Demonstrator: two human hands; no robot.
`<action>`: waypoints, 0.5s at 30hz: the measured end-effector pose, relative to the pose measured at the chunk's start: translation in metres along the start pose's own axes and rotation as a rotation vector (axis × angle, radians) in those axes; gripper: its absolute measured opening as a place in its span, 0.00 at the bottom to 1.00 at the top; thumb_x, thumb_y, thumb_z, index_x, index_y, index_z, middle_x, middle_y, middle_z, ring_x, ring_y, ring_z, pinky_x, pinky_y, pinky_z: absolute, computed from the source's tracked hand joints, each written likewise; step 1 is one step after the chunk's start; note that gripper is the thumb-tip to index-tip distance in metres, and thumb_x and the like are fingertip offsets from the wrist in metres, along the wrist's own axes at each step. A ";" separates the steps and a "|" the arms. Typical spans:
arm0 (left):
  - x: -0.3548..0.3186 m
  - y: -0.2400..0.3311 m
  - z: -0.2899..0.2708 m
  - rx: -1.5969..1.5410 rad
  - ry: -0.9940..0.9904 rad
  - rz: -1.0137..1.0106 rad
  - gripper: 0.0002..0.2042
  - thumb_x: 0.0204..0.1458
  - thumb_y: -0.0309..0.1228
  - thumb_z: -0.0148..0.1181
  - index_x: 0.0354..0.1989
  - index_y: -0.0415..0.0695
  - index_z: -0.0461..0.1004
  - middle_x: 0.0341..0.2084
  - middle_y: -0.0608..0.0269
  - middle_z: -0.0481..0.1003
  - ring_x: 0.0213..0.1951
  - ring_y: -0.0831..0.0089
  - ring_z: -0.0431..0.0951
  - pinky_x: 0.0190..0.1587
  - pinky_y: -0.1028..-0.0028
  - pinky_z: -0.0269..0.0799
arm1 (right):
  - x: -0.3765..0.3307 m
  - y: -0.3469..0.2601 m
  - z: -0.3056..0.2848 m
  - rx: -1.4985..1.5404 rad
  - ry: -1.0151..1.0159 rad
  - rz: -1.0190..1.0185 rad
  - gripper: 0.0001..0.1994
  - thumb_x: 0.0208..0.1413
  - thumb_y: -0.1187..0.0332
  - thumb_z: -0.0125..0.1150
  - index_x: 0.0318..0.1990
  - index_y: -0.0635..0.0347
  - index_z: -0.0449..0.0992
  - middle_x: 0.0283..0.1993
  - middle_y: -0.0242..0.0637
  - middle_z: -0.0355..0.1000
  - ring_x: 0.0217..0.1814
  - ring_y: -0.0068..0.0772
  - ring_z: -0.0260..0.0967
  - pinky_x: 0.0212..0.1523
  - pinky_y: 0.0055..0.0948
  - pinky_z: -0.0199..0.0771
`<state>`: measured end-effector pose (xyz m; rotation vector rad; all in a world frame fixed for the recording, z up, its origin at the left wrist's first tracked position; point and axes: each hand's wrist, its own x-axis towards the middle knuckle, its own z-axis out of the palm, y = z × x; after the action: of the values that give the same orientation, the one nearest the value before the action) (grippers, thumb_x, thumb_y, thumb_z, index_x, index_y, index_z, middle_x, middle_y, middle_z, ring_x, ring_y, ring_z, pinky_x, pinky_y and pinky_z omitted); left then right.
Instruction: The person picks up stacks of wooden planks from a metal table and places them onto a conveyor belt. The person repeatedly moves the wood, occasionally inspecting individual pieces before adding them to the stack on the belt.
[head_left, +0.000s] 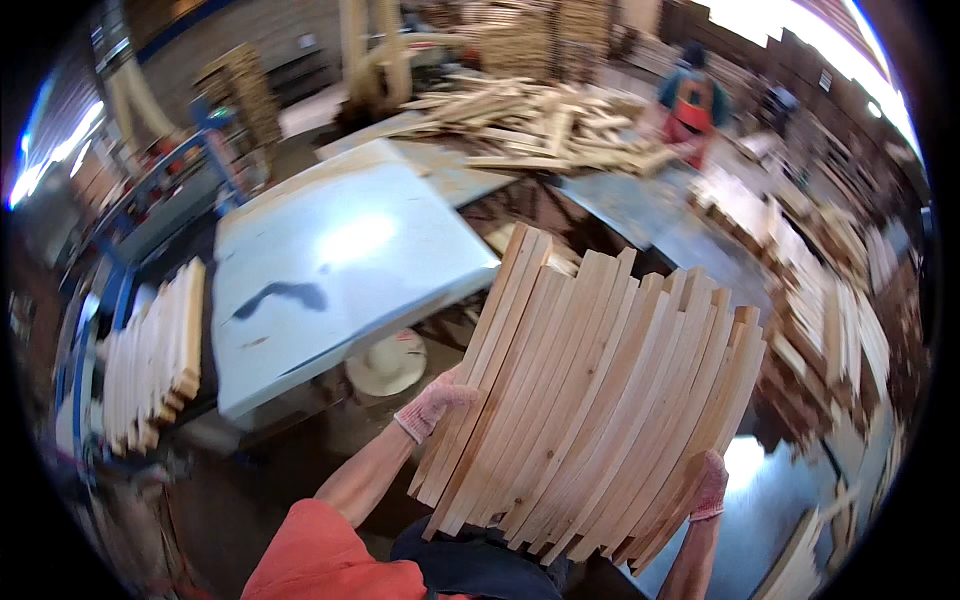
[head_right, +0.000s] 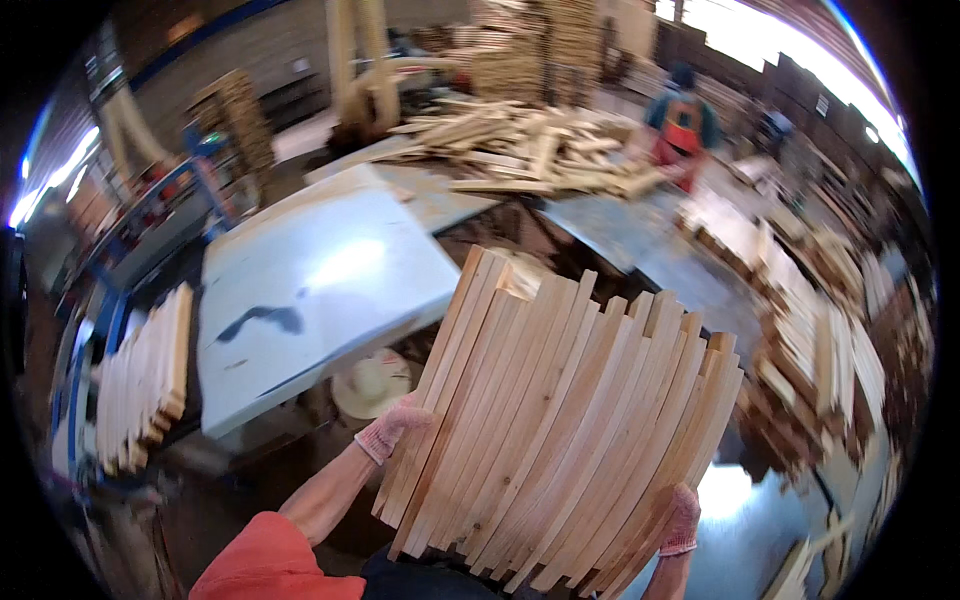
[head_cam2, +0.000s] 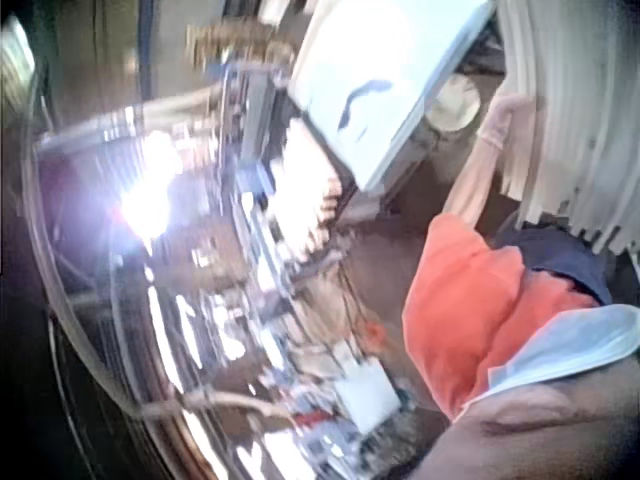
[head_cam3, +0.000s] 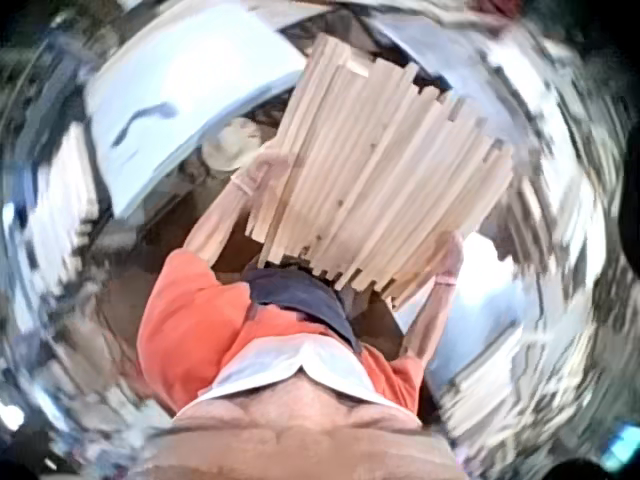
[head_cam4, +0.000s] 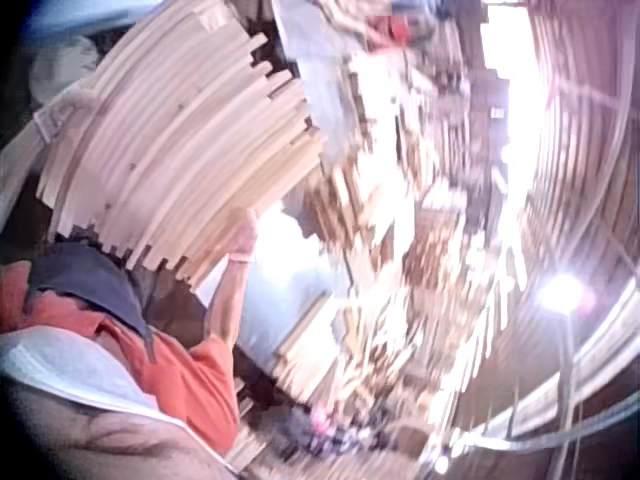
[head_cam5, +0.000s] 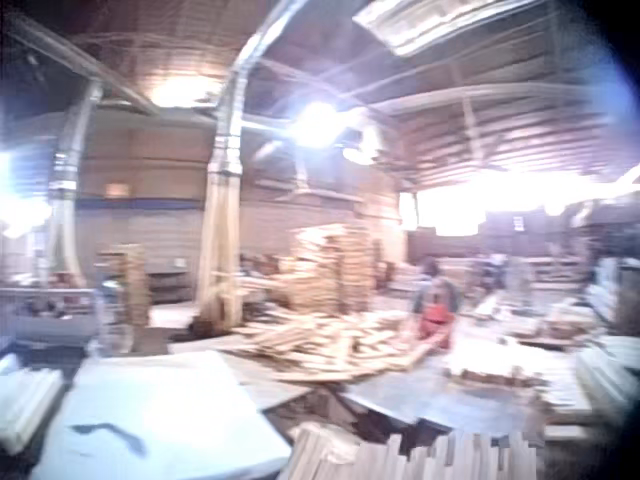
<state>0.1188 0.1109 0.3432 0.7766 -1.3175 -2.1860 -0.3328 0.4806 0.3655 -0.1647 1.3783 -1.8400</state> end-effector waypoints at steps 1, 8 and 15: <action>-0.022 0.019 -0.026 -0.068 0.040 -0.008 0.39 0.53 0.30 0.73 0.75 0.42 0.65 0.56 0.64 0.80 0.53 0.75 0.80 0.57 0.71 0.75 | 0.018 0.011 0.028 -0.043 -0.088 0.009 0.12 0.56 0.57 0.71 0.40 0.54 0.79 0.34 0.29 0.77 0.35 0.30 0.74 0.37 0.33 0.76; -0.150 0.103 -0.146 -0.300 0.348 0.149 0.36 0.51 0.31 0.71 0.71 0.41 0.69 0.54 0.58 0.80 0.51 0.68 0.83 0.53 0.63 0.83 | 0.123 0.076 0.287 -0.134 -0.552 0.005 0.13 0.52 0.58 0.74 0.31 0.53 0.76 0.32 0.23 0.71 0.37 0.24 0.68 0.44 0.30 0.68; -0.221 0.120 -0.261 -0.402 0.645 0.248 0.16 0.50 0.35 0.69 0.44 0.36 0.83 0.40 0.57 0.85 0.42 0.63 0.87 0.46 0.60 0.86 | 0.172 0.149 0.533 -0.256 -0.893 0.226 0.09 0.58 0.63 0.67 0.34 0.56 0.77 0.34 0.25 0.72 0.40 0.23 0.70 0.48 0.29 0.72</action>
<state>0.4692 0.0373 0.4017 0.9756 -0.5919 -1.7048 -0.0815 -0.0410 0.3887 -0.8171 0.9203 -1.1469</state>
